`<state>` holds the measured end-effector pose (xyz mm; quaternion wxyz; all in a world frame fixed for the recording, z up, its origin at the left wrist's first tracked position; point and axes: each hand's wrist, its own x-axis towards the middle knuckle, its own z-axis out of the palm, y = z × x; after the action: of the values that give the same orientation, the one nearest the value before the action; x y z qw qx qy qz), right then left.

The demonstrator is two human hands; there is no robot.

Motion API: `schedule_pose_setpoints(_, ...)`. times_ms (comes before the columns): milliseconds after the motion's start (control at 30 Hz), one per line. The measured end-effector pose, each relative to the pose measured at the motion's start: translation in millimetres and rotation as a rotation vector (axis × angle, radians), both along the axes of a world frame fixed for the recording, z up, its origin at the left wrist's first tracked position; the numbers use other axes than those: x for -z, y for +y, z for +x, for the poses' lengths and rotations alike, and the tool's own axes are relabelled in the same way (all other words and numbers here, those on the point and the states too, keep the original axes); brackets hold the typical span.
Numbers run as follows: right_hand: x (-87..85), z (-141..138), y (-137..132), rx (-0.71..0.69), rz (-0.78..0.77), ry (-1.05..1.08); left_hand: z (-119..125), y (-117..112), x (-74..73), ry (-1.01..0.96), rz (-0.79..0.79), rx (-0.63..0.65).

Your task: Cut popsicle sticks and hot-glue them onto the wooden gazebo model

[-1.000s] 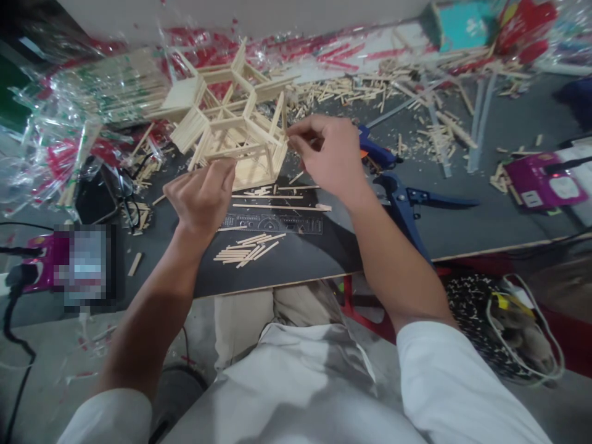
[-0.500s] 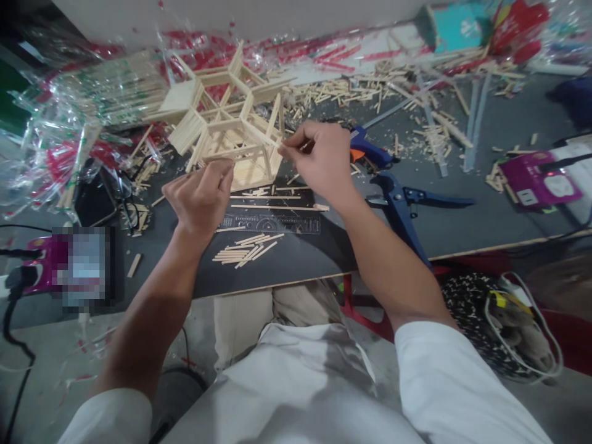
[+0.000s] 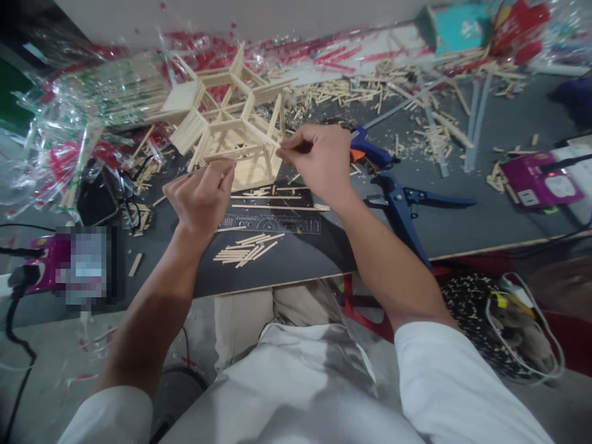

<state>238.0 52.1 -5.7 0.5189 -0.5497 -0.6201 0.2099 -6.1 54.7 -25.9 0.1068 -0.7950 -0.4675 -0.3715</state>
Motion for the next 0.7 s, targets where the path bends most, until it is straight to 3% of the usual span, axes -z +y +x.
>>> schedule_pose_setpoints(200, 7.5, 1.1, 3.3, -0.035, -0.072, 0.002, 4.1, 0.2, -1.9, 0.0, 0.095, -0.028)
schedule_pose_setpoints(367, 10.9, -1.7, 4.4, -0.098, -0.063, 0.068, 3.2, -4.4, -9.8, 0.014, 0.049, 0.012)
schedule_pose_setpoints(567, 7.8, -3.4, 2.1, -0.037, -0.088, 0.071, -17.4, -13.3, -27.4, 0.152, 0.001, 0.171)
schedule_pose_setpoints(700, 6.6, -0.5, 2.5, -0.021, -0.088, 0.068, -39.2, -11.7, -39.1, 0.119, 0.046, 0.143)
